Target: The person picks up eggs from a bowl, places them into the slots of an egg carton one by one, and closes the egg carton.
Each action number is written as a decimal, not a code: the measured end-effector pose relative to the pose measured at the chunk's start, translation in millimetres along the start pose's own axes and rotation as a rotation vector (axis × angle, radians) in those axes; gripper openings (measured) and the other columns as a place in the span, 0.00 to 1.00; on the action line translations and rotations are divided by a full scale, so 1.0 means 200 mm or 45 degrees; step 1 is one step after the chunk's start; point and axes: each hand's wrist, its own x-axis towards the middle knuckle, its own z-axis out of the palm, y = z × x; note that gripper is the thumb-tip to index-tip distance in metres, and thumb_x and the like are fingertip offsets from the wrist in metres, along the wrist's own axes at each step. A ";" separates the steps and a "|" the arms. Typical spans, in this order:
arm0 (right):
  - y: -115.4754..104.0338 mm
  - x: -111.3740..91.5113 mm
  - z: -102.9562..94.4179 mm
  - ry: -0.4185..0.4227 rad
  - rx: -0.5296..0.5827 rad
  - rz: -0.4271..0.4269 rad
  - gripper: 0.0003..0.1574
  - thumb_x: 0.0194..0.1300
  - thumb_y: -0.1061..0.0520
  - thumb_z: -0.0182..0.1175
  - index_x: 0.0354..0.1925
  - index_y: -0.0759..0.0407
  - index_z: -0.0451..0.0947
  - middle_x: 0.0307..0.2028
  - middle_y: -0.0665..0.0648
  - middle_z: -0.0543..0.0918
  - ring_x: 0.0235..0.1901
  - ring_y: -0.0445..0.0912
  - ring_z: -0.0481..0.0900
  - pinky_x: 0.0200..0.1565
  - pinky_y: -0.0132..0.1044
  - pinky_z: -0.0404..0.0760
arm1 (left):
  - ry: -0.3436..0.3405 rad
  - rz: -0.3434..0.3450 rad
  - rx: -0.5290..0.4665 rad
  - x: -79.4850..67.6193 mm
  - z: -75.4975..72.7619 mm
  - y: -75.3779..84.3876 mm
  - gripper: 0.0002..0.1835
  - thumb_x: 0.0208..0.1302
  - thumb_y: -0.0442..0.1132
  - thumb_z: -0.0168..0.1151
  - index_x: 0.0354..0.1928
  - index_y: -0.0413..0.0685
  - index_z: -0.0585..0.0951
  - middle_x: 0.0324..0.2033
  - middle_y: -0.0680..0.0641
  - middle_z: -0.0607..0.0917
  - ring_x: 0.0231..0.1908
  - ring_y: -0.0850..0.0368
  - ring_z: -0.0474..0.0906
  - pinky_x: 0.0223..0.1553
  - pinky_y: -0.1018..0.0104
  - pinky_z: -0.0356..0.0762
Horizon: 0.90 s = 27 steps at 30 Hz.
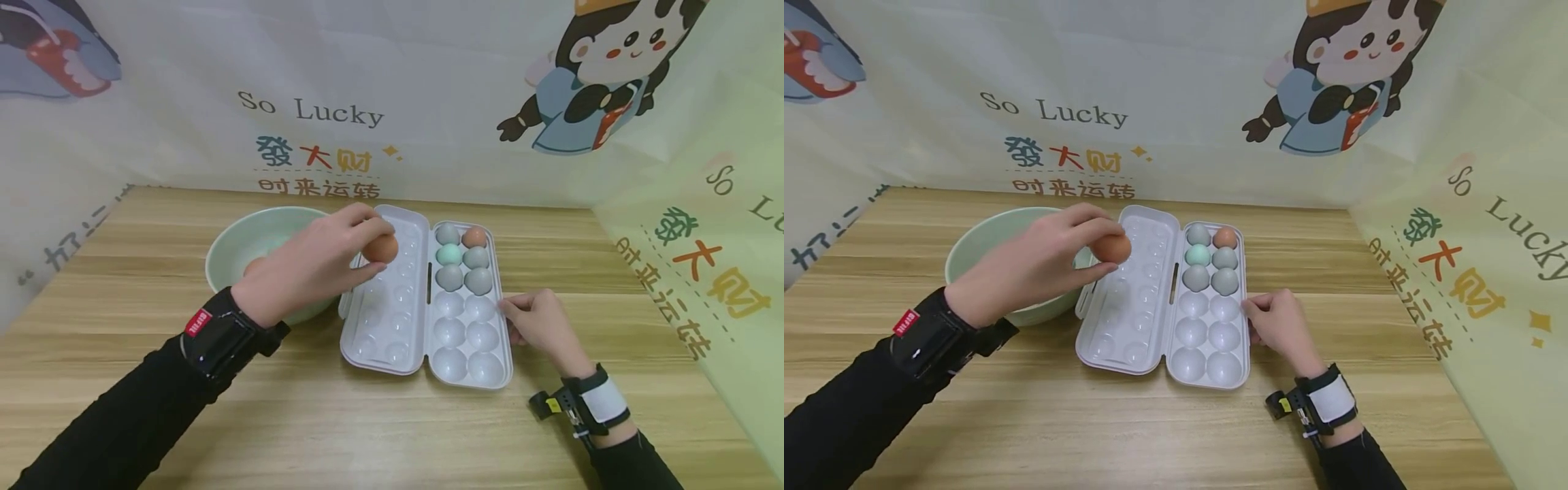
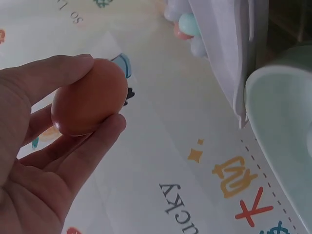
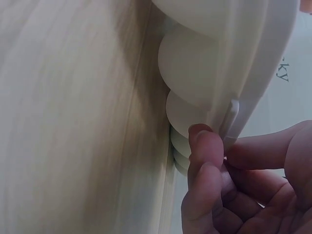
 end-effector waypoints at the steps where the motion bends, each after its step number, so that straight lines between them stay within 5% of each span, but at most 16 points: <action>1: 0.00 0.00 0.00 0.000 0.001 -0.001 0.16 0.70 0.62 0.58 0.46 0.75 0.82 0.21 0.57 0.82 0.16 0.46 0.77 0.20 0.37 0.78 | -0.037 -0.007 0.002 0.01 0.01 0.00 0.18 0.53 0.29 0.74 0.46 0.40 0.80 0.40 0.46 0.76 0.36 0.56 0.76 0.38 0.67 0.77; 7: 0.01 0.01 0.00 0.006 -0.007 0.000 0.15 0.70 0.62 0.57 0.46 0.74 0.82 0.20 0.57 0.81 0.15 0.44 0.76 0.20 0.36 0.78 | -0.251 -0.004 0.018 0.13 0.07 0.01 0.11 0.57 0.30 0.69 0.39 0.45 0.78 0.36 0.49 0.74 0.35 0.57 0.74 0.36 0.66 0.73; 17: 0.02 0.01 0.00 0.001 -0.002 0.005 0.15 0.70 0.62 0.57 0.46 0.74 0.82 0.20 0.57 0.81 0.16 0.45 0.77 0.20 0.36 0.78 | -0.441 0.033 0.075 0.31 0.18 0.08 0.06 0.60 0.31 0.66 0.36 0.45 0.77 0.31 0.50 0.73 0.31 0.56 0.71 0.32 0.68 0.70; 24: 0.00 0.01 0.00 -0.004 0.008 -0.006 0.15 0.70 0.63 0.57 0.46 0.75 0.82 0.20 0.57 0.81 0.16 0.45 0.76 0.19 0.36 0.78 | -0.584 -0.006 0.088 0.39 0.23 0.12 0.10 0.63 0.32 0.62 0.47 0.45 0.80 0.40 0.47 0.77 0.34 0.57 0.75 0.34 0.71 0.72; 27: -0.01 0.00 0.00 -0.002 0.017 -0.014 0.15 0.70 0.63 0.58 0.45 0.76 0.82 0.19 0.57 0.81 0.15 0.45 0.76 0.19 0.36 0.77 | -0.642 0.001 0.073 0.42 0.27 0.12 0.05 0.62 0.30 0.62 0.39 0.44 0.81 0.49 0.45 0.77 0.35 0.56 0.74 0.31 0.72 0.72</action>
